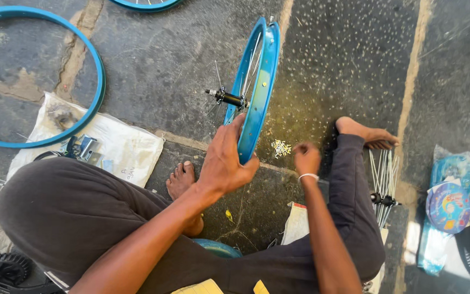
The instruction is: The person sits on the ground and assembles a bicycle wheel by inserting spokes into the hub and rim, then securing them with nipples. They repeatedly rotate the wheel to access different sections and tighten the spokes by hand.
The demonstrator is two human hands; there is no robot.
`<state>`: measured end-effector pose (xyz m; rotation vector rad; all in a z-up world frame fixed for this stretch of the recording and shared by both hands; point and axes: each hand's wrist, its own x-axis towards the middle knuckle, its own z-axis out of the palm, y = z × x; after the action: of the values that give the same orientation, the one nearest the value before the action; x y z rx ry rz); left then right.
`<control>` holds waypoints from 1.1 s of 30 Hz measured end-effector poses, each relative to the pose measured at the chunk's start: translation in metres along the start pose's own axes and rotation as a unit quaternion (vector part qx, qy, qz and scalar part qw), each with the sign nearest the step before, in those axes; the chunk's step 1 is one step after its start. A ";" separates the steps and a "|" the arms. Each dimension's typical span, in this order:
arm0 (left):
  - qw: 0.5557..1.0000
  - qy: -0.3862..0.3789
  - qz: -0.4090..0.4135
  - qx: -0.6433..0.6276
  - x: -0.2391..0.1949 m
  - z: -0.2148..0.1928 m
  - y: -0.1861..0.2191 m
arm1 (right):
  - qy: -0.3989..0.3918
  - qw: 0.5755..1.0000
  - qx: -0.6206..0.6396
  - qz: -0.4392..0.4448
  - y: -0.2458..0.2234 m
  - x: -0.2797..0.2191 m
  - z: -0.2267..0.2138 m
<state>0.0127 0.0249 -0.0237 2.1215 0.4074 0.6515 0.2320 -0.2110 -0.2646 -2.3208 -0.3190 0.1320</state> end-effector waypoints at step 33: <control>0.976 -0.110 -0.090 -0.163 -0.014 -0.011 0.024 | -0.173 0.951 0.176 -0.187 -0.292 -0.086 -0.147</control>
<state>-0.0032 0.0110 -0.0030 1.7957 0.3380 0.3463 0.1225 -0.1412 0.0475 -1.8402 -0.8349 0.3753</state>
